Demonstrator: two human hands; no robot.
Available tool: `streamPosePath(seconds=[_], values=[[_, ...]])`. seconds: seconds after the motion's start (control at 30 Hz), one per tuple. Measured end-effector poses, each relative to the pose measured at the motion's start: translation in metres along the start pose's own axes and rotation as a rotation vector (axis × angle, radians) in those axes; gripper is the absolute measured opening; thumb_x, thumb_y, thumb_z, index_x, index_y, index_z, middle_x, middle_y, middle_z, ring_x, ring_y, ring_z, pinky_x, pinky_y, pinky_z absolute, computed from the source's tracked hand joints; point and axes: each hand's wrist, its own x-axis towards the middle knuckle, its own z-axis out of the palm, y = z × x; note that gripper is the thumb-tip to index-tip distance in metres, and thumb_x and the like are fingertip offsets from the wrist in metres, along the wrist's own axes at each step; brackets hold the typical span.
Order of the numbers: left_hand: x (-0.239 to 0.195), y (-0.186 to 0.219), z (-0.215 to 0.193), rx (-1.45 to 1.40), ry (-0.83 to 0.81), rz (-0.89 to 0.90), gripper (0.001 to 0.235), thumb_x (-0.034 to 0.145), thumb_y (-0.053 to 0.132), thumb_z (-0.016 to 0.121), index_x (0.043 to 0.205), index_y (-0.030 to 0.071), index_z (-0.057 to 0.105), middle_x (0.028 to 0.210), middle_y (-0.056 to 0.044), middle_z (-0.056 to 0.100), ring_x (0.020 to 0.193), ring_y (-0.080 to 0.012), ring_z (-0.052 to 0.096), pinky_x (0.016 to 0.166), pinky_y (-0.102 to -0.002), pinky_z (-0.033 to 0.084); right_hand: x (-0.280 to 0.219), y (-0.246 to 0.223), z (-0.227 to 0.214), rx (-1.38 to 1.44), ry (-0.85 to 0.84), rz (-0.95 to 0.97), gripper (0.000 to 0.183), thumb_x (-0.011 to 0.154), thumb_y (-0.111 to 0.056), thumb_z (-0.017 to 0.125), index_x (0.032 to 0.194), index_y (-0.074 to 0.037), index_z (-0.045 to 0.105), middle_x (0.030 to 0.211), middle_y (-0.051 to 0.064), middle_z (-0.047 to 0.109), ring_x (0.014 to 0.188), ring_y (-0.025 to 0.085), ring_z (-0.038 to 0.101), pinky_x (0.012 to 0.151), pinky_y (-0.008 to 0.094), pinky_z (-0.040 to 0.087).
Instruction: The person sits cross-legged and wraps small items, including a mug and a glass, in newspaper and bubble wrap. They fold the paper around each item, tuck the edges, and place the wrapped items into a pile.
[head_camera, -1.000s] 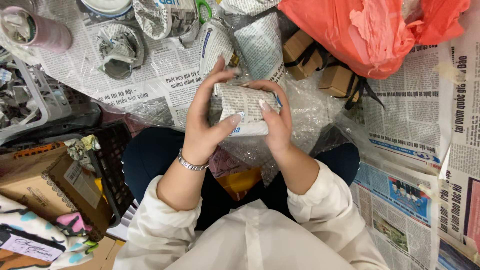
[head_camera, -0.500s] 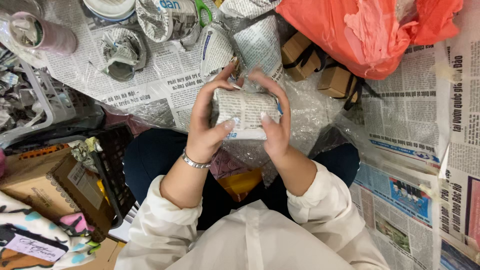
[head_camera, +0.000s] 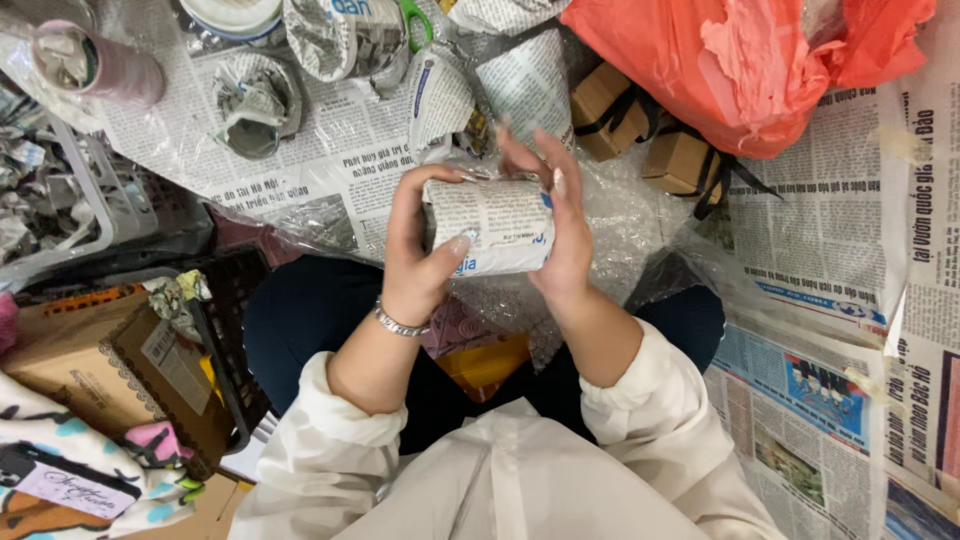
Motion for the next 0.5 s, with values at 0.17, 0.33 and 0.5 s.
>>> streamPosePath(seconds=[0.17,0.33,0.5], values=[[0.003,0.019,-0.028,0.135,-0.143,0.107,0.057,0.086,0.026,0.076,0.133,0.004,0.053,0.127,-0.01,0.058,0.122,-0.02,0.056,0.112,-0.032,0.044,0.004,-0.013,0.0,-0.312,-0.233,0.06,0.063,0.121,-0.046,0.022,0.166,-0.003,0.029,0.174,0.017,0.015,0.165,0.026,0.013,0.138,0.041,0.012],[0.011,0.038,-0.051,0.249,-0.242,0.14,0.058,0.08,0.026,0.078,0.129,0.004,0.058,0.125,-0.01,0.062,0.12,-0.0218,0.061,0.11,-0.032,0.046,0.0,-0.015,0.005,0.118,-0.366,0.388,0.074,0.114,-0.047,0.034,0.169,-0.007,0.005,0.179,0.015,0.004,0.167,0.03,0.013,0.137,0.044,0.021],[0.015,0.056,-0.07,0.468,-0.422,0.148,0.057,0.073,0.028,0.082,0.121,0.004,0.064,0.123,-0.012,0.068,0.122,-0.0269,0.066,0.112,-0.039,0.05,-0.02,0.008,0.028,0.342,-0.315,0.496,0.085,0.108,-0.044,0.057,0.166,0.001,0.014,0.174,0.02,0.016,0.16,0.031,0.026,0.131,0.046,0.028]])
